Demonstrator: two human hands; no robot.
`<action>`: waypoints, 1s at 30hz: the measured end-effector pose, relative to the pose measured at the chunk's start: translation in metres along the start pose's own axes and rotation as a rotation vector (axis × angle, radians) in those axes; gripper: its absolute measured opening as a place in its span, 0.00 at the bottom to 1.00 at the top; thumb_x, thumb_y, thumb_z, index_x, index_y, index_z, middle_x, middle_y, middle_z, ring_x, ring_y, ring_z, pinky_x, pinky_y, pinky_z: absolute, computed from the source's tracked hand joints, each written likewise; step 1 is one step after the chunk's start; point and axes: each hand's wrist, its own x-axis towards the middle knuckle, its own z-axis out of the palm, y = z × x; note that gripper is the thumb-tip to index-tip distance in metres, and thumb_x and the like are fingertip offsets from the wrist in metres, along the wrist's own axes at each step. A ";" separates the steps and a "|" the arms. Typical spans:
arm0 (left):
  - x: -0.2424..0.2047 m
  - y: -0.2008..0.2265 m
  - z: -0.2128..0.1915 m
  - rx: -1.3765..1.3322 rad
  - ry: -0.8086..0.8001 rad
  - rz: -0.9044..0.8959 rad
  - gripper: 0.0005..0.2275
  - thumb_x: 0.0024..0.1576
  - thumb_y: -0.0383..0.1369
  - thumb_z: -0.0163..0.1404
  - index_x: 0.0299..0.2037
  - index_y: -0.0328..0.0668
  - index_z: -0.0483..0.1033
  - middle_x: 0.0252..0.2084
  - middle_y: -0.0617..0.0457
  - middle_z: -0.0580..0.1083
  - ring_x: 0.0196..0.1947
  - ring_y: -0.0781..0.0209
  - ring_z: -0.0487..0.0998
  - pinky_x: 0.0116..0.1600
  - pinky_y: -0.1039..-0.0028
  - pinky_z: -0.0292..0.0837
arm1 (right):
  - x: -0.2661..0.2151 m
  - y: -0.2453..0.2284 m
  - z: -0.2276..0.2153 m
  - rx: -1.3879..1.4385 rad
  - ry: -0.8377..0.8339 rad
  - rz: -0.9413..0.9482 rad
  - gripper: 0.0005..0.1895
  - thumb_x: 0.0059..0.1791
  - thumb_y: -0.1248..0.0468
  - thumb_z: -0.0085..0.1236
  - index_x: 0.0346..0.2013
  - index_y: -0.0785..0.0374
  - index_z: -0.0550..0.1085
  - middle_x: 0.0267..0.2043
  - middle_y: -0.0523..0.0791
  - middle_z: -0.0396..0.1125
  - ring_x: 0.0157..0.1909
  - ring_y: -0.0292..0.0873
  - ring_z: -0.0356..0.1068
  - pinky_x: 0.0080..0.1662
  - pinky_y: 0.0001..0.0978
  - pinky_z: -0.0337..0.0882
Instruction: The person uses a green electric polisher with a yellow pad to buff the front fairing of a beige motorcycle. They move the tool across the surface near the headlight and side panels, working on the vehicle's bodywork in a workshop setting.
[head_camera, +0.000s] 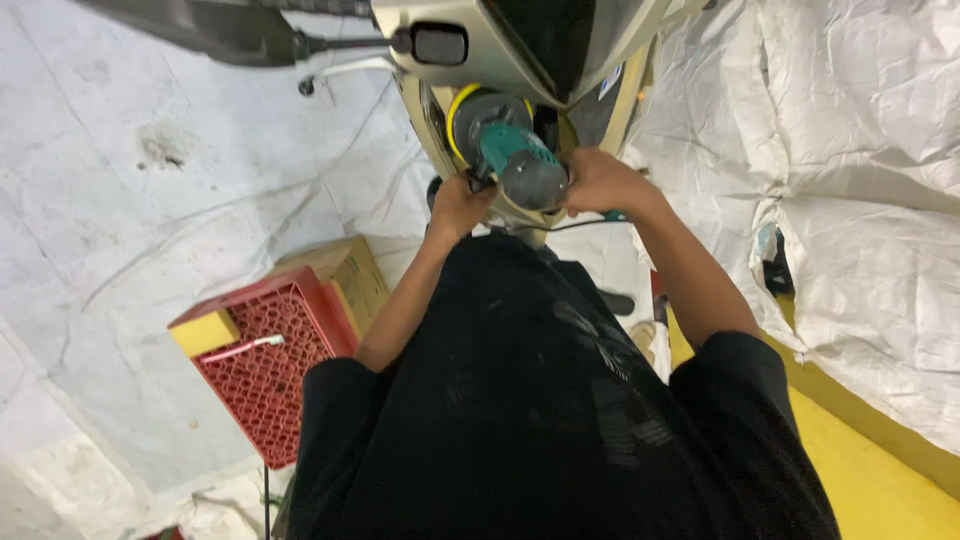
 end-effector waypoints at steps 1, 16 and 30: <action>0.005 0.001 0.000 0.003 0.000 0.005 0.19 0.60 0.37 0.53 0.17 0.53 0.60 0.10 0.59 0.56 0.10 0.68 0.54 0.21 0.73 0.55 | 0.004 0.002 -0.002 0.001 0.006 -0.001 0.15 0.36 0.51 0.63 0.16 0.60 0.81 0.21 0.52 0.74 0.34 0.65 0.76 0.43 0.54 0.72; 0.008 -0.005 0.003 0.042 0.058 -0.076 0.17 0.55 0.40 0.53 0.16 0.49 0.62 0.11 0.53 0.60 0.11 0.56 0.62 0.25 0.66 0.59 | -0.014 -0.032 -0.012 0.031 -0.050 0.077 0.17 0.34 0.49 0.66 0.29 0.57 0.79 0.19 0.45 0.74 0.32 0.51 0.78 0.44 0.45 0.73; 0.006 0.010 0.005 0.012 0.019 -0.021 0.19 0.58 0.35 0.51 0.15 0.53 0.58 0.09 0.58 0.56 0.10 0.66 0.53 0.23 0.73 0.52 | -0.024 -0.027 -0.012 0.060 -0.025 0.023 0.21 0.36 0.46 0.67 0.25 0.62 0.79 0.21 0.46 0.74 0.37 0.60 0.77 0.48 0.54 0.72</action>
